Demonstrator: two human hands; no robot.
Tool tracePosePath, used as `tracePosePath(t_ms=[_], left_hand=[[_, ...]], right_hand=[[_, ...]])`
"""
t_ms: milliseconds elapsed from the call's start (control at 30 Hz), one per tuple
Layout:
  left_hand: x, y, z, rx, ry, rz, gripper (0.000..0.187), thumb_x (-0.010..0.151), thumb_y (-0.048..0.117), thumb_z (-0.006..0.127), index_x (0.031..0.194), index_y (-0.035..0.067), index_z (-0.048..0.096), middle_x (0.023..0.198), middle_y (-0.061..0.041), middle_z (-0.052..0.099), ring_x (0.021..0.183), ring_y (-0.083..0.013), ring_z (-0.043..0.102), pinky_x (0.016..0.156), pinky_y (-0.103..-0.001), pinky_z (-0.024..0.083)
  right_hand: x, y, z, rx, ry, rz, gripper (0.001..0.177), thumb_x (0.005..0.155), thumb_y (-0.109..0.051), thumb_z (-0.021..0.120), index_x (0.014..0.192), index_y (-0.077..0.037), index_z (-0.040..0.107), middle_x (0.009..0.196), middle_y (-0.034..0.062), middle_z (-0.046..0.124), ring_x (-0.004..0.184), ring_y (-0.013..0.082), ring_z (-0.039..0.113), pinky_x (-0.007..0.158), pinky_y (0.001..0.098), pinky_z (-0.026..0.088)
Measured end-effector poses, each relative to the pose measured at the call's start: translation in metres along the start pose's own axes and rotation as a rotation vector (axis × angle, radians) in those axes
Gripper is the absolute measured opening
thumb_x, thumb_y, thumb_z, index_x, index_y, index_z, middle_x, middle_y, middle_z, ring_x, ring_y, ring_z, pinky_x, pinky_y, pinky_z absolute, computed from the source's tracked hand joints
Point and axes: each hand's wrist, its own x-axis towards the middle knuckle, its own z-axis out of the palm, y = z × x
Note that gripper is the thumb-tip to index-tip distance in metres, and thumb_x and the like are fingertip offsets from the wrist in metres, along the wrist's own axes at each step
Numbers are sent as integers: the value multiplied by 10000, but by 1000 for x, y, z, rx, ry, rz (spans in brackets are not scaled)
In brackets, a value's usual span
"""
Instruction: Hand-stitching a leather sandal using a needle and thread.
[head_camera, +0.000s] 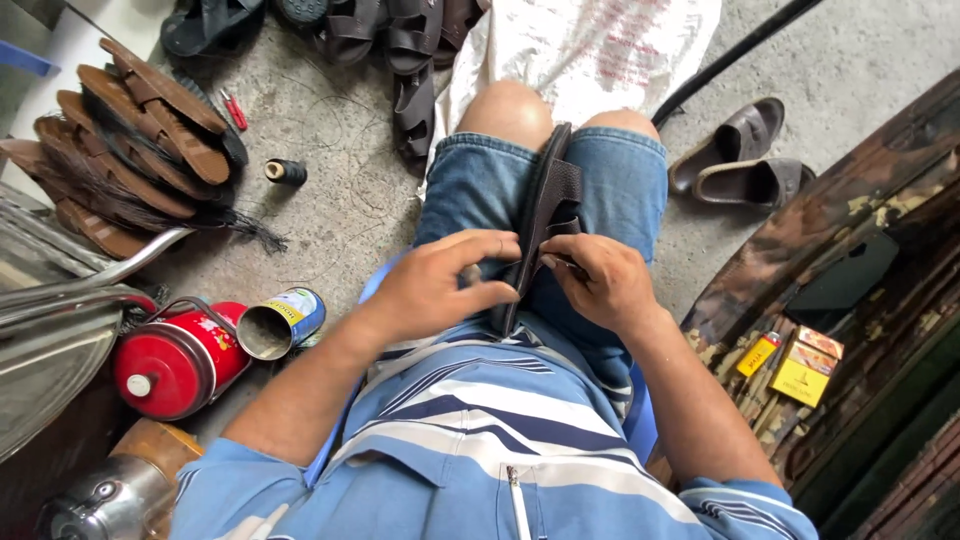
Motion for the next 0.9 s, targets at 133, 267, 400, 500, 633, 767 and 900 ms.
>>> tracePosePath(t_ms=[133,267,400,500,633,767,900], left_hand=[[1,-25,9,558,117,-245,475,711,436,716,1127,233,610,987,-39,650,722,-202,662,583,-304,517],[7,-52,-5,228,11,-274,297,787,212,657,1081,173,648,982,-94,682,914,-211,650,700,-304,516],[9,-41,-15,231,-48,-242,299,819,196,625,1115,154,628,1009,-120,672,914,-258,650,700,-322,523],[7,-34,-38,125,-43,-212,295,838,106,559,1126,124,620,814,-144,683,516,-181,592,468,-278,467],[0,-26,-69,478,412,-456,212,867,245,506,970,171,675,999,-40,606,854,-206,585,691,-290,464],[10,-37,-48,908,456,268,173,821,130,639,991,103,618,1162,-148,515,1141,-353,484,968,-424,372],[7,-37,3,727,195,358,305,794,265,693,1073,168,616,1229,-89,539,1188,-282,489,1009,-378,370]], right_hand=[[-2,1,3,-14,29,-22,232,744,-25,659,949,-133,646,691,30,630,683,243,643,608,318,528],[-6,9,8,-3,45,-38,220,724,-41,695,924,-128,665,702,24,643,675,232,641,610,311,522],[-1,-2,-2,-17,19,-26,165,762,-65,682,918,-115,662,716,34,648,679,237,643,610,300,516],[13,-27,-26,85,-116,123,138,799,-113,651,936,-101,653,736,102,653,693,317,639,579,393,506],[16,-42,-59,-7,-461,214,276,841,-268,566,1071,-116,560,897,128,613,730,378,608,567,481,483],[15,-30,-61,-39,-422,91,281,875,-139,506,1146,-149,581,893,81,589,652,342,595,506,410,476],[20,-21,-58,-97,-420,33,283,861,-153,536,1132,-174,616,853,70,587,629,331,576,470,433,448]])
